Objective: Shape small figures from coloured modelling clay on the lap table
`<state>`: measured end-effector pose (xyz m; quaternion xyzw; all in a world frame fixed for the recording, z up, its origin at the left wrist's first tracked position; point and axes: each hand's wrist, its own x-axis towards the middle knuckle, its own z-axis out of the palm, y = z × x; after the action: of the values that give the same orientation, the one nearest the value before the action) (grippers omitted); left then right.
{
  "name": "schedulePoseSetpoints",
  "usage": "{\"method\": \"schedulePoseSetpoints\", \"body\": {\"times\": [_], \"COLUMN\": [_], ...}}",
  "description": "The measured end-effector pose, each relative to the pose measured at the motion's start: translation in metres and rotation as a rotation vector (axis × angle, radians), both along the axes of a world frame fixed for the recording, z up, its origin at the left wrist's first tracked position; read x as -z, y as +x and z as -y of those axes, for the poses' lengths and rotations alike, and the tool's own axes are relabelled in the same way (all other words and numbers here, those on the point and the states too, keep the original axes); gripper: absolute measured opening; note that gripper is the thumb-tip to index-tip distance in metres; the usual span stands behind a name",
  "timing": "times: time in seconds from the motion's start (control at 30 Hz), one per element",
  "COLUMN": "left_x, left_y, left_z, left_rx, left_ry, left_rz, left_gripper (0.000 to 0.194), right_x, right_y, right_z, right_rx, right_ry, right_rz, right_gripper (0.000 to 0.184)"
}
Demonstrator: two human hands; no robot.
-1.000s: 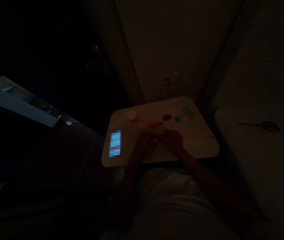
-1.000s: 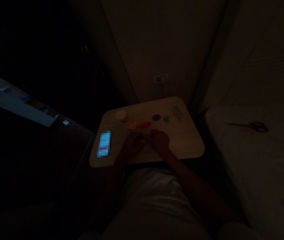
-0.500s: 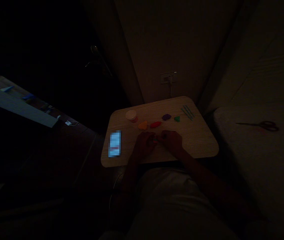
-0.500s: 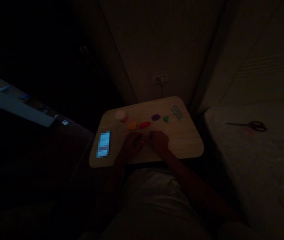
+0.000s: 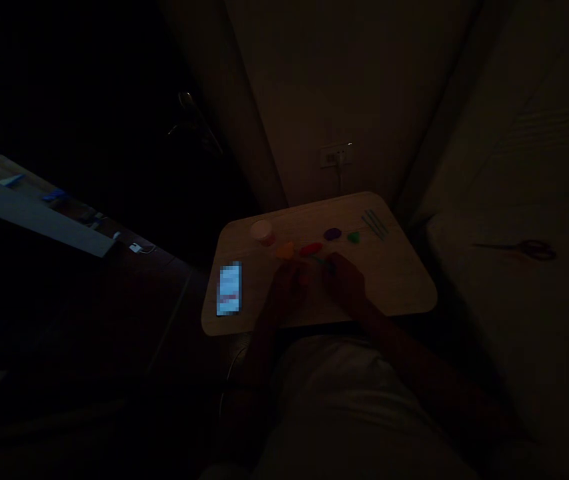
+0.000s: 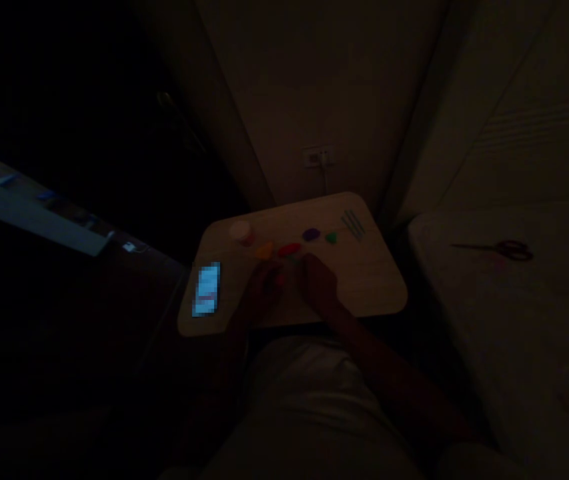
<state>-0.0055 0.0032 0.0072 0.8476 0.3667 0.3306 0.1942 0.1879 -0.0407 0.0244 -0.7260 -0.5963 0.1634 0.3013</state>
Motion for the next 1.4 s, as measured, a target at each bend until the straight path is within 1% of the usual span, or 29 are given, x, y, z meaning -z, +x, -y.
{"method": "schedulePoseSetpoints", "body": {"times": [0.1, 0.17, 0.27, 0.37, 0.57, 0.7, 0.8, 1.03, 1.4], "left_x": [0.001, 0.0, -0.002, -0.004, -0.006, -0.008, -0.008, -0.004, -0.004], "left_y": [0.001, 0.001, 0.001, 0.002, 0.003, 0.004, 0.005, 0.002, 0.001], "left_z": [-0.001, -0.001, -0.001, -0.001, 0.0, 0.002, 0.003, 0.004, 0.004], "left_rx": [-0.08, -0.111, -0.096, -0.076, -0.113, -0.081, -0.072, -0.075, -0.063], "left_ry": [0.043, 0.037, 0.008, 0.006, -0.002, 0.0, 0.012, 0.019, -0.002], "left_rz": [-0.102, -0.11, -0.054, -0.014, -0.017, -0.041, -0.005, 0.012, 0.028], "left_gripper": [0.04, 0.038, 0.028, 0.021, 0.02, 0.009, 0.003, 0.008, 0.007], "right_x": [-0.002, -0.004, -0.008, -0.013, -0.014, -0.012, -0.012, -0.01, -0.005], "right_y": [-0.003, -0.005, -0.007, -0.009, -0.011, -0.011, -0.012, -0.009, 0.002], "right_z": [0.002, 0.003, 0.004, 0.004, 0.004, 0.004, 0.004, 0.004, 0.001], "right_rx": [-0.044, -0.059, -0.069, -0.094, -0.115, -0.168, -0.226, -0.369, -0.445], "right_ry": [-0.067, -0.121, -0.177, -0.203, -0.237, -0.216, -0.215, -0.169, -0.117], "right_rz": [0.068, 0.12, 0.197, 0.241, 0.286, 0.311, 0.321, 0.305, 0.233], "right_gripper": [0.02, 0.021, 0.026, 0.033, 0.034, 0.032, 0.032, 0.034, 0.037]}}
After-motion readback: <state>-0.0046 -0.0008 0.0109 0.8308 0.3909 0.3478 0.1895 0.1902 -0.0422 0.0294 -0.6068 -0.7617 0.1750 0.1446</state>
